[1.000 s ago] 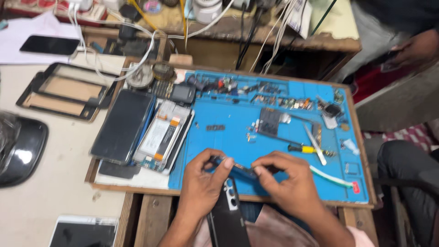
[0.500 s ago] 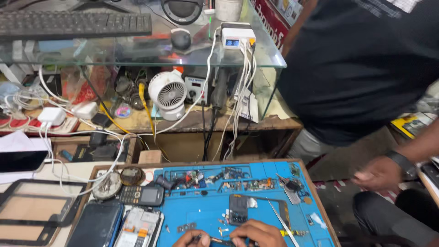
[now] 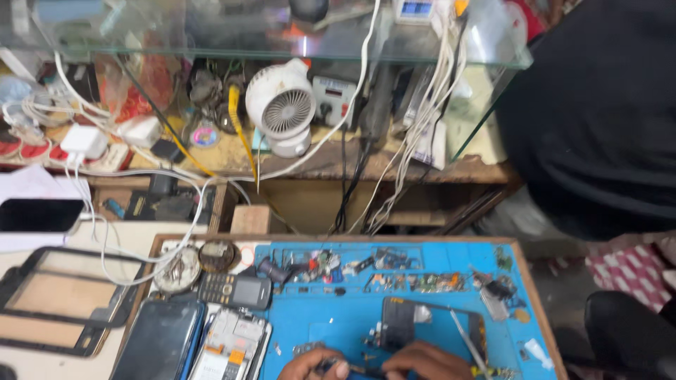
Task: The person disassembles a smartphone, removes the back cover and internal components, and uses tweezers to adjust small parts and connectors. The person then reassembles the device by placing components back into the housing and securing the back cover.
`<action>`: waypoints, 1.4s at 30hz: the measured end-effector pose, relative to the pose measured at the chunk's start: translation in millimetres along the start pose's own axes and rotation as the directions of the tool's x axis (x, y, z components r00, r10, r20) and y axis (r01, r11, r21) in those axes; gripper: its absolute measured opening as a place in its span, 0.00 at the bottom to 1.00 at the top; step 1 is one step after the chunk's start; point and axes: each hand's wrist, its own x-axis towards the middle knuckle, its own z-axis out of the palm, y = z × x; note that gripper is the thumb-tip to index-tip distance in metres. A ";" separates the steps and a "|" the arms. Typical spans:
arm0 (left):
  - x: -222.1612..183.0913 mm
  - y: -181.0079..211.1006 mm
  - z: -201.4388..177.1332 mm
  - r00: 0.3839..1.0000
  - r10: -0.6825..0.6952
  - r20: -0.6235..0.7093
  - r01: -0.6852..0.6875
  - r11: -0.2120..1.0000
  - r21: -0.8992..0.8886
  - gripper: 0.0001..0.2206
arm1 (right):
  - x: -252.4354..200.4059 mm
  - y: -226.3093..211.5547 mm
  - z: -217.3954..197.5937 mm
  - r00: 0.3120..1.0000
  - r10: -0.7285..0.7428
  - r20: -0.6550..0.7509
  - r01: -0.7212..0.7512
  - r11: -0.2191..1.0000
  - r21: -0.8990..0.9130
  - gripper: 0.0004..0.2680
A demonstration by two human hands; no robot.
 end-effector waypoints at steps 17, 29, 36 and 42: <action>-113.1 73.0 -16.5 0.900 0.432 0.058 -0.417 0.892 -0.176 0.11 | 24.0 -91.8 -27.4 0.988 0.133 0.082 -0.130 0.990 -0.046 0.05; -112.2 67.2 -15.5 0.909 0.409 0.082 -0.384 0.898 -0.215 0.11 | 22.4 -91.3 -30.9 0.994 0.023 0.108 -0.018 0.999 -0.047 0.06; -113.7 69.5 -15.3 0.918 0.385 0.093 -0.356 0.906 -0.229 0.13 | 23.1 -94.6 -29.0 0.990 0.105 0.095 -0.098 0.992 -0.081 0.05; -113.6 69.1 -15.0 0.910 0.406 0.077 -0.384 0.900 -0.207 0.13 | 25.0 -97.7 -28.0 0.992 0.074 0.100 -0.059 0.988 -0.144 0.05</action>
